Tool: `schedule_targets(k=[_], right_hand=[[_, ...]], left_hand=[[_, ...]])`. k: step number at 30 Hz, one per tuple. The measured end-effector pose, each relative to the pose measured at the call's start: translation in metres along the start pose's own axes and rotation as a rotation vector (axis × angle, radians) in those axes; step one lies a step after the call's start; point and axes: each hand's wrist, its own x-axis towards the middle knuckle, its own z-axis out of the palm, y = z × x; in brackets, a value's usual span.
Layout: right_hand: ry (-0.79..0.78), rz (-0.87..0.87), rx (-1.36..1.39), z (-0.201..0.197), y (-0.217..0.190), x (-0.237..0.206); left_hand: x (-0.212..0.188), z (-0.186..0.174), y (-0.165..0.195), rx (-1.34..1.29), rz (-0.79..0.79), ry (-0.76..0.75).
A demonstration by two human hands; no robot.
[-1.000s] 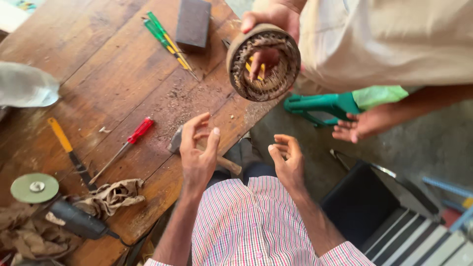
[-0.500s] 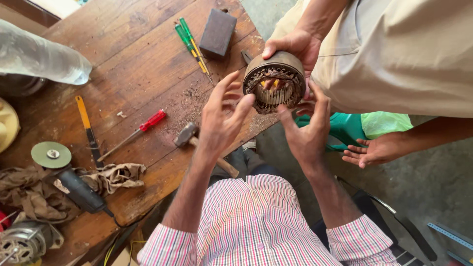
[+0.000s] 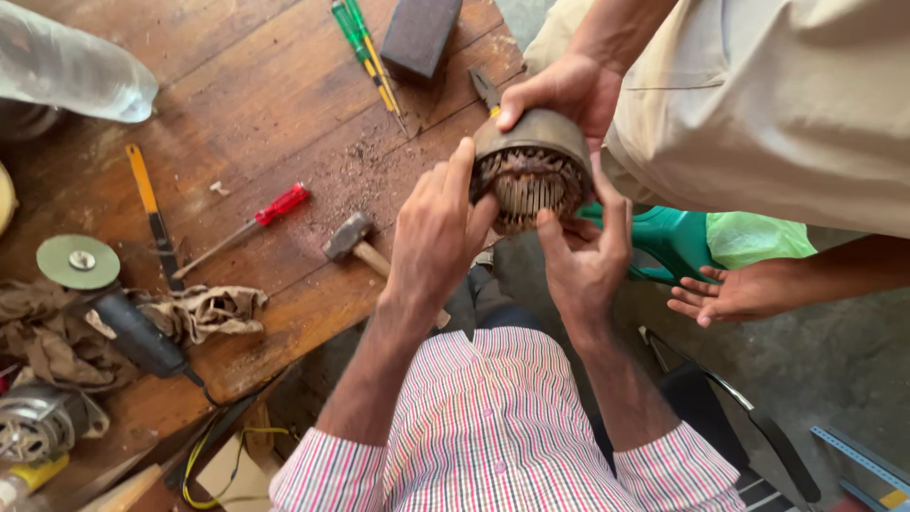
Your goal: The person dismantles a small electric motor armature on a wooden workbench. They hammer the wound component, pry at its windings with screwdrivers, grip and pull material out with pliers, and pick at the remaining windings by hand, placing debris aside while another person steadies the part.
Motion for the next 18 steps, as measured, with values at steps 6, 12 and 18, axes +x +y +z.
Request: schedule_targets(k=[6,12,18], right_hand=[[-0.231,0.14,-0.207,-0.02,-0.023,-0.021],[-0.542,0.385,-0.251,0.019,0.008,-0.015],[-0.78,0.766,-0.229,0.074,0.062,0.014]], left_hand=[[-0.05,-0.027,0.009,-0.095,-0.259,-0.116],[-0.084,-0.03,-0.041,0.365,-0.096,-0.461],[-0.076,0.026,-0.127,0.2,-0.433,-0.23]])
